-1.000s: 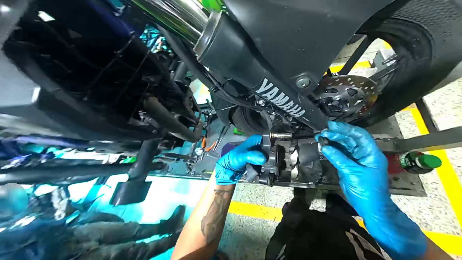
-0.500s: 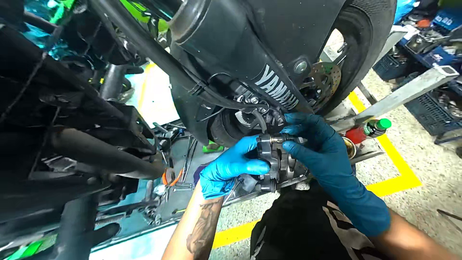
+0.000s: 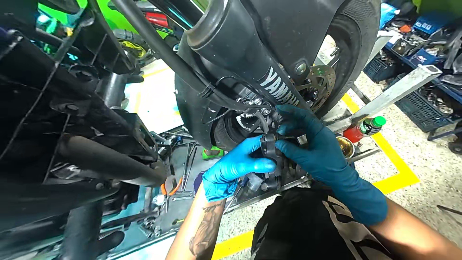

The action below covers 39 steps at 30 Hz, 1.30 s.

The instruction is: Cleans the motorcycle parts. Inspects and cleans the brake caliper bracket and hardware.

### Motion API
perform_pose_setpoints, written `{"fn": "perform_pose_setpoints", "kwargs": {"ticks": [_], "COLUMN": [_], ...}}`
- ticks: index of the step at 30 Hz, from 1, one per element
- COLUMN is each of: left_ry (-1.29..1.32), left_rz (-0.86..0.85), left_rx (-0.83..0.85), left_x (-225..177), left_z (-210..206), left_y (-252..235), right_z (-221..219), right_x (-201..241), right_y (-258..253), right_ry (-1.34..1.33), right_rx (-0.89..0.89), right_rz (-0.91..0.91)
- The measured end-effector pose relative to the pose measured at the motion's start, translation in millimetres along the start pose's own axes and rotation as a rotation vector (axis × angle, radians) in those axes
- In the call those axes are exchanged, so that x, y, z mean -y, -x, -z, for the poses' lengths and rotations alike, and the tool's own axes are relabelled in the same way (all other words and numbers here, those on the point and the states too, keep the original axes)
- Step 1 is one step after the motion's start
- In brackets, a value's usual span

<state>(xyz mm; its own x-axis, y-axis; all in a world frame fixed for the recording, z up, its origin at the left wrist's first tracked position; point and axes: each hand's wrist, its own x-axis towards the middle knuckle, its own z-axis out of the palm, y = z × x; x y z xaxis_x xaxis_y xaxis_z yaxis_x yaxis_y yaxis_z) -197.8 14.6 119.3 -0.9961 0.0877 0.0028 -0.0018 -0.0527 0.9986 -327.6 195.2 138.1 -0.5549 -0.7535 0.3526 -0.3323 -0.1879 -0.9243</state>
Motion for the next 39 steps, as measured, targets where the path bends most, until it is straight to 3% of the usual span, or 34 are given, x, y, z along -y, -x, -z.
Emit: {"fn": "perform_pose_setpoints", "kwargs": {"ticks": [4,7,9,11,13,16,18,20,22,24,27,30,32,35,39], "left_ry": [-0.052,-0.274,-0.628,-0.907,-0.974,-0.675,-0.166,0.467,0.918,1.102,1.138,1.062,0.897,0.476,-0.153], "left_rz": [0.027,0.244,0.434,0.53,0.59,0.493,0.303,0.145,0.161,0.212,0.222,0.259,0.255,0.28,0.169], "left_rx": [-0.044,-0.326,-0.55,-0.724,-0.852,-1.133,-1.226,-1.207,-1.221,-1.268,-1.25,-1.222,-1.132,-1.148,-1.411], "left_x": [-3,-10,-5,7,11,8,4,12,20,25,26,20,19,28,46], "left_z": [-7,-30,-43,-49,-57,-83,-114,-145,-169,-190,-220,-240,-246,-232,-149], "left_y": [-2,-4,-9,-15,-14,10,19,10,-15,-40,-55,-61,-56,-40,-8], "right_z": [19,44,57,65,71,78,76,73,79,90,104,116,127,141,135], "right_x": [-6,-23,-42,-64,-81,-93,-97,-96,-91,-91,-98,-96,-92,-76,-58], "right_y": [-1,19,39,62,86,115,129,138,136,124,111,100,104,114,125], "right_ry": [0.096,0.132,0.099,0.069,0.057,0.041,0.0,0.106,0.298,0.392,0.388,0.3,0.234,0.105,-0.117], "right_rx": [0.004,-0.113,-0.184,-0.214,-0.221,-0.175,-0.098,-0.007,0.117,0.247,0.337,0.361,0.386,0.367,0.165], "right_rz": [0.045,0.013,-0.11,-0.205,-0.23,-0.206,-0.142,0.055,0.393,0.661,0.848,0.958,0.934,0.733,0.375]}}
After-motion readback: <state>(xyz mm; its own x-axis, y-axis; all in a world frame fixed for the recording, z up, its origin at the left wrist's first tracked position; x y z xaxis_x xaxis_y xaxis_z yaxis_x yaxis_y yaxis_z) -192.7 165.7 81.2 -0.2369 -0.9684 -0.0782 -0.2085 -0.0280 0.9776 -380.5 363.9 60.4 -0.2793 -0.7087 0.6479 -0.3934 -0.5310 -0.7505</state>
